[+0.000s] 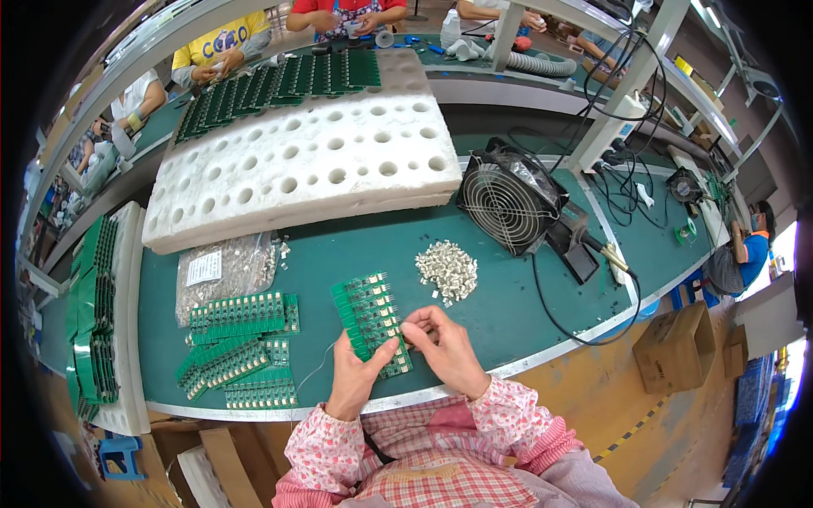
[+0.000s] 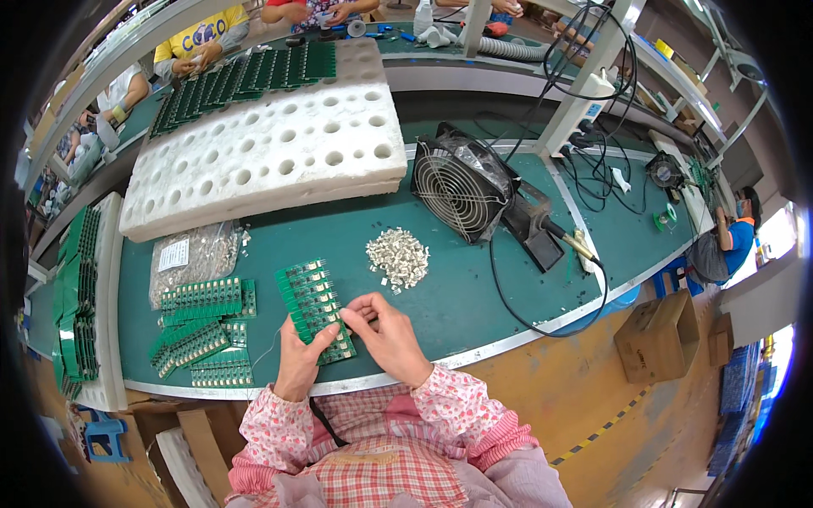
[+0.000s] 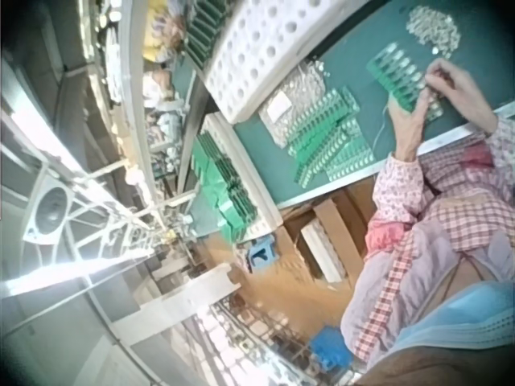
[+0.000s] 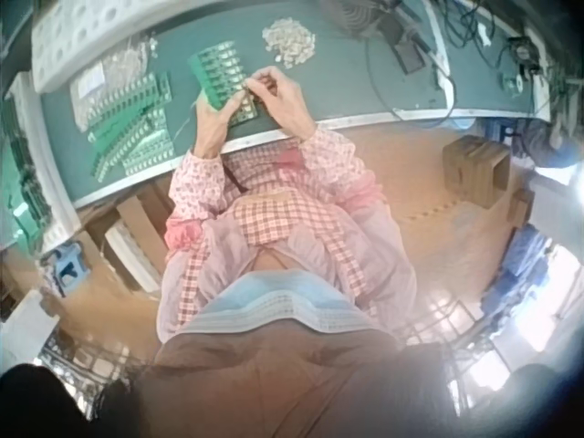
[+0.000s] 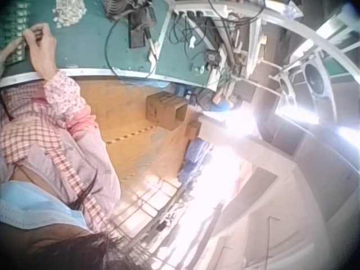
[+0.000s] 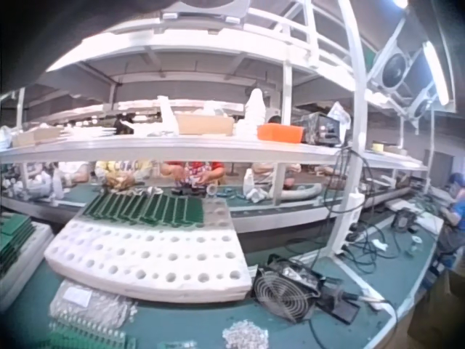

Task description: The person assembles and solders small electronic components onto green printed circuit boards (PCBs) using a soldering iron and solder wire, with a cooling fan to assist the process.

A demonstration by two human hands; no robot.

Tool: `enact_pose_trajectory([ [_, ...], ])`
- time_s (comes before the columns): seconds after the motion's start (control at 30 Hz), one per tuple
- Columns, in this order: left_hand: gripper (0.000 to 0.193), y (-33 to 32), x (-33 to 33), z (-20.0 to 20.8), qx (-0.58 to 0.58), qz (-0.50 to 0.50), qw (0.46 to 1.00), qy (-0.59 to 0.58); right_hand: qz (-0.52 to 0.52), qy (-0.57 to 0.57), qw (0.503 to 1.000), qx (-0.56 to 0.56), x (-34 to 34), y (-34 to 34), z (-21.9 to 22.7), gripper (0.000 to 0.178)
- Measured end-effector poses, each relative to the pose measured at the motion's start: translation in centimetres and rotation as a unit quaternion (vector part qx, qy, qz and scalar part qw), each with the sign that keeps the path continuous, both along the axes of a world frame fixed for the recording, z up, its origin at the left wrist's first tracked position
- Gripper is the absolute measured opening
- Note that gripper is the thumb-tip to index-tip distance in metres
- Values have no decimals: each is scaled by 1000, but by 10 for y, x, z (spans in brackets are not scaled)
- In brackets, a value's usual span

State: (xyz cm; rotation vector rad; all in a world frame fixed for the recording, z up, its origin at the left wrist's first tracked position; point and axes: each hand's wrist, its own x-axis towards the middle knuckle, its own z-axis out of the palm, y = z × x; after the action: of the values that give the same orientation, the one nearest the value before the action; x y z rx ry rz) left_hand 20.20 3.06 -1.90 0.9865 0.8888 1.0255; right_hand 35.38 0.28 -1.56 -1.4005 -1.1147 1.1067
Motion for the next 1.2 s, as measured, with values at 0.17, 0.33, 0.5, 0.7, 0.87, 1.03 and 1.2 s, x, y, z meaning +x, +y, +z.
enact_pose_trajectory([
  [0.17,31,4,-2,-1,-63,33,995,-74,-68,-354,920,152,41,5,-1,20],
  [0.33,29,2,-3,-1,-62,38,995,-62,-40,-556,791,253,54,23,-9,17],
  [0.5,28,0,-4,0,-65,31,996,-59,-32,-558,789,255,58,29,-13,14],
  [0.7,29,1,-5,-3,-57,36,996,-51,-15,-147,981,127,31,9,3,10],
  [0.87,28,1,-3,0,-27,42,998,-31,16,239,970,-44,4,-3,4,14],
  [1.03,27,0,-3,-3,-23,55,998,-33,31,232,970,-71,-5,0,-1,15],
  [1.2,26,0,-3,-5,5,64,998,3,7,196,980,-41,-12,-2,-6,13],
])
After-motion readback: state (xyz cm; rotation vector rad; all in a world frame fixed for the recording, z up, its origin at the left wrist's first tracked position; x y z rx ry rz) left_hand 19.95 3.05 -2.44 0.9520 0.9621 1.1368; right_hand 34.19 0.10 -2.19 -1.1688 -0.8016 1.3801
